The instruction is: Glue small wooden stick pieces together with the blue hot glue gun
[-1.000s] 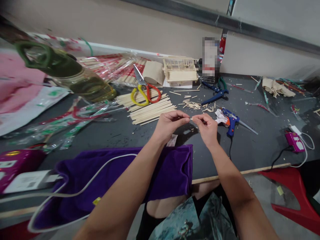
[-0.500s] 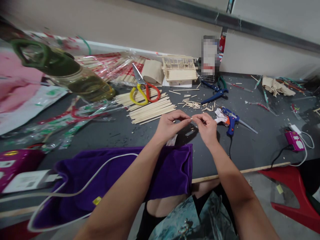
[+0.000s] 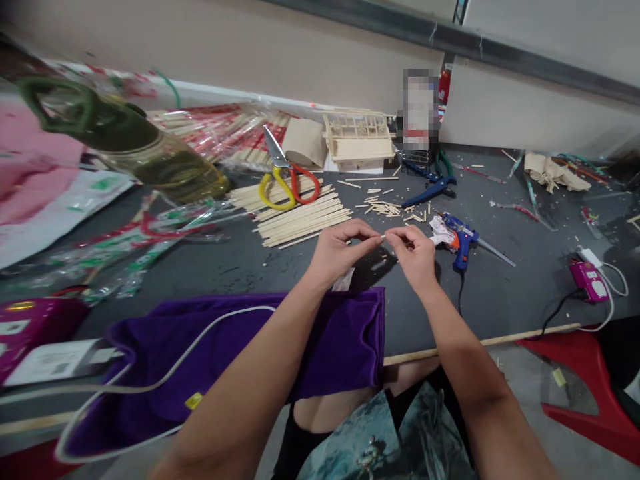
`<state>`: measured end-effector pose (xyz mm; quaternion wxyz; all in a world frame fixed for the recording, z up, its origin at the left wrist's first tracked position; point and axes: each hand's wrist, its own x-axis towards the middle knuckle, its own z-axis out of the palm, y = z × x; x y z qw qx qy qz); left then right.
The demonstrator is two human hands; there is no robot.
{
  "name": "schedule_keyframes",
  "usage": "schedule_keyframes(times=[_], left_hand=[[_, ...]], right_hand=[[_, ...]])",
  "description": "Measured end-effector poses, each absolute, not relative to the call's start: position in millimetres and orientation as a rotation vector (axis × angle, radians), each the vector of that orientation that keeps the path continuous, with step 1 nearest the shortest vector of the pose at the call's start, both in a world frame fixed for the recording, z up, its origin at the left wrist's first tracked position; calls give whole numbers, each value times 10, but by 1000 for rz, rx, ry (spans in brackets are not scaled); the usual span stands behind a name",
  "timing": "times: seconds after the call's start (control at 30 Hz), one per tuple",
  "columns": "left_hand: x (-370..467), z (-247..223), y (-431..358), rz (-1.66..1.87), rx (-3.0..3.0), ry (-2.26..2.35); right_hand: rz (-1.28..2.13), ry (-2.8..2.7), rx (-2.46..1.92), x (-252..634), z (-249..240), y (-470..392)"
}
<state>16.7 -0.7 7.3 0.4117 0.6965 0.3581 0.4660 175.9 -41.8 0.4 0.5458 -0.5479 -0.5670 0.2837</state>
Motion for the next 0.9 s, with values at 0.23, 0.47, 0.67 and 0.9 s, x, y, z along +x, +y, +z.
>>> schedule_keyframes(times=[0.23,0.47,0.67,0.9], left_hand=[[161,61,-4,1206,1779,876],[169,67,-13,1208,1775,906],[174,92,-27,1191,1750,933],[162,79,-10,1175,1695,924]], right_hand=[[695,-1328,-1295,1756,-10,-417],[689,-1333,-1299,1752,-5,-420],[692,-1337,-1312,1749,5,-422],[706,-1311,-1330,1749,8,-414]])
